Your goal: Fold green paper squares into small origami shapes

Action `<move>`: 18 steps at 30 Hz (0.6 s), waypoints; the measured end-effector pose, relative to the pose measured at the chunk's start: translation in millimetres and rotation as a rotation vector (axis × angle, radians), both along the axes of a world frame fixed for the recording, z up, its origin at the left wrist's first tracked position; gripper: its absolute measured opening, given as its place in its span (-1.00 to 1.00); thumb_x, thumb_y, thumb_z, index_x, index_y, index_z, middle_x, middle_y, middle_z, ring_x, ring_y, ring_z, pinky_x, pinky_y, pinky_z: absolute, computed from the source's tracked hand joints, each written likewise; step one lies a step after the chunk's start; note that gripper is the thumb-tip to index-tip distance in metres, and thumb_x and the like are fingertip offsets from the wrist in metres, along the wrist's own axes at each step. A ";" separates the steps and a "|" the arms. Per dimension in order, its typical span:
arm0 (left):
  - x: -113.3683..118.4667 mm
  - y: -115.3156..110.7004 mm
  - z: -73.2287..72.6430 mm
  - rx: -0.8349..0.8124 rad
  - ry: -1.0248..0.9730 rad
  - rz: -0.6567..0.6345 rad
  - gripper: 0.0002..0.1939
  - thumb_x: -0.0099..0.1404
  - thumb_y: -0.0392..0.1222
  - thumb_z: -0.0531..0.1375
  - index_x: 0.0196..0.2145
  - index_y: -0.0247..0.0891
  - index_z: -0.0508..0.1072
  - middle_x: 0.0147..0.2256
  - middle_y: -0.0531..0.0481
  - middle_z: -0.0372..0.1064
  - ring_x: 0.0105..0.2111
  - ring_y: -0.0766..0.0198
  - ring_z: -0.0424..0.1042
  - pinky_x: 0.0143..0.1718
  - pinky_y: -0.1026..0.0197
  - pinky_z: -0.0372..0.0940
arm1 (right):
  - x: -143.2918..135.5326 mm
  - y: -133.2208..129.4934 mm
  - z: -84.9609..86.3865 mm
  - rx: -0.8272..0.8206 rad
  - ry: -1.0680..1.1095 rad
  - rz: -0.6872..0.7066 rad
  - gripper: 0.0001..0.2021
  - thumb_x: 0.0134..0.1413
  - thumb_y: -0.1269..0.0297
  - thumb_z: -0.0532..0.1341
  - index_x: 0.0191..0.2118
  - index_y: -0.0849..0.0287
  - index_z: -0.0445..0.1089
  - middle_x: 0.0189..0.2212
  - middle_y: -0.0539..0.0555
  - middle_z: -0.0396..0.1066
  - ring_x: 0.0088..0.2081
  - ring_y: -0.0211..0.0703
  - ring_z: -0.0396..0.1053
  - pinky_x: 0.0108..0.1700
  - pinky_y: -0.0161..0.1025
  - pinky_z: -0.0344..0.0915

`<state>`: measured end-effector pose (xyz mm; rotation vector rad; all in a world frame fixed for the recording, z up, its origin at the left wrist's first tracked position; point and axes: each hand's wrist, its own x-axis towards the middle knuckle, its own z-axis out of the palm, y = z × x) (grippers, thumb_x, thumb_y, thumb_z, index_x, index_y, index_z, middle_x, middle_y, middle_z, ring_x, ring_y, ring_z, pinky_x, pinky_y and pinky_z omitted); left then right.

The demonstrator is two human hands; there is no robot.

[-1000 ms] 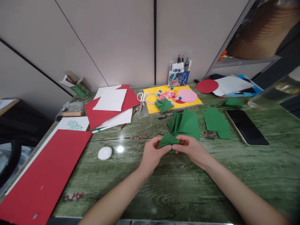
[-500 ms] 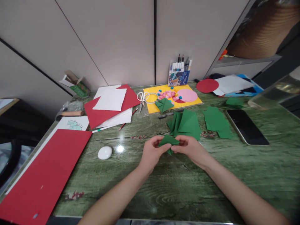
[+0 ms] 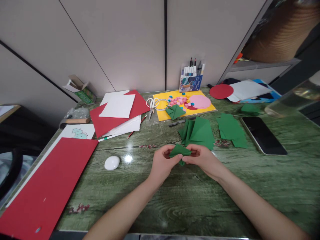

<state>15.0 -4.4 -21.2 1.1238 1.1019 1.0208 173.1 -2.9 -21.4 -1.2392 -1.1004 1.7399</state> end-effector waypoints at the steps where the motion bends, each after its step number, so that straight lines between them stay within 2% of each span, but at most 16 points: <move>1: 0.1 -0.3 0.2 0.003 0.001 0.002 -0.83 -0.01 -0.26 0.28 -0.38 -0.27 0.44 -0.39 0.02 0.43 -0.36 0.30 0.37 -0.27 0.26 0.25 | 0.0 -0.1 0.2 0.002 0.001 -0.002 -0.82 -0.24 0.32 0.35 -0.46 0.21 0.34 -0.53 -0.08 0.34 -0.49 -0.34 0.27 -0.43 -0.38 0.21; 5: 0.1 -0.5 2.4 -0.025 -0.031 -0.003 -0.80 -0.02 -0.24 0.29 -0.36 -0.28 0.44 -0.36 0.00 0.44 -0.34 0.27 0.38 -0.25 0.24 0.25 | 0.7 -0.8 1.1 -0.003 0.021 -0.027 -0.81 -0.26 0.31 0.35 -0.45 0.20 0.35 -0.51 -0.06 0.36 -0.48 -0.32 0.28 -0.42 -0.36 0.22; 9: 0.6 0.5 3.6 -0.120 -0.116 -0.026 -0.70 -0.07 -0.24 0.32 -0.32 -0.29 0.43 -0.35 -0.02 0.45 -0.34 0.26 0.40 -0.25 0.21 0.27 | 1.5 0.2 0.7 -0.002 0.040 -0.110 -0.78 -0.29 0.30 0.36 -0.44 0.19 0.36 -0.49 -0.04 0.37 -0.47 -0.29 0.29 -0.39 -0.34 0.23; 12: 1.4 0.5 2.3 -0.143 -0.147 -0.024 -0.72 -0.07 -0.25 0.32 -0.34 -0.29 0.43 -0.38 0.00 0.45 -0.37 0.28 0.40 -0.26 0.22 0.27 | 1.5 1.0 0.0 -0.005 0.052 -0.149 -0.76 -0.31 0.29 0.38 -0.43 0.19 0.37 -0.48 -0.02 0.39 -0.45 -0.28 0.29 -0.38 -0.33 0.24; 18: 2.0 -0.4 0.0 -0.139 -0.134 -0.004 -0.75 -0.09 -0.27 0.32 -0.38 -0.28 0.43 -0.43 0.04 0.44 -0.43 0.32 0.39 -0.34 0.27 0.27 | 1.1 0.8 0.9 -0.025 0.088 -0.138 -0.77 -0.31 0.32 0.38 -0.42 0.19 0.38 -0.48 -0.03 0.40 -0.45 -0.31 0.29 -0.37 -0.36 0.23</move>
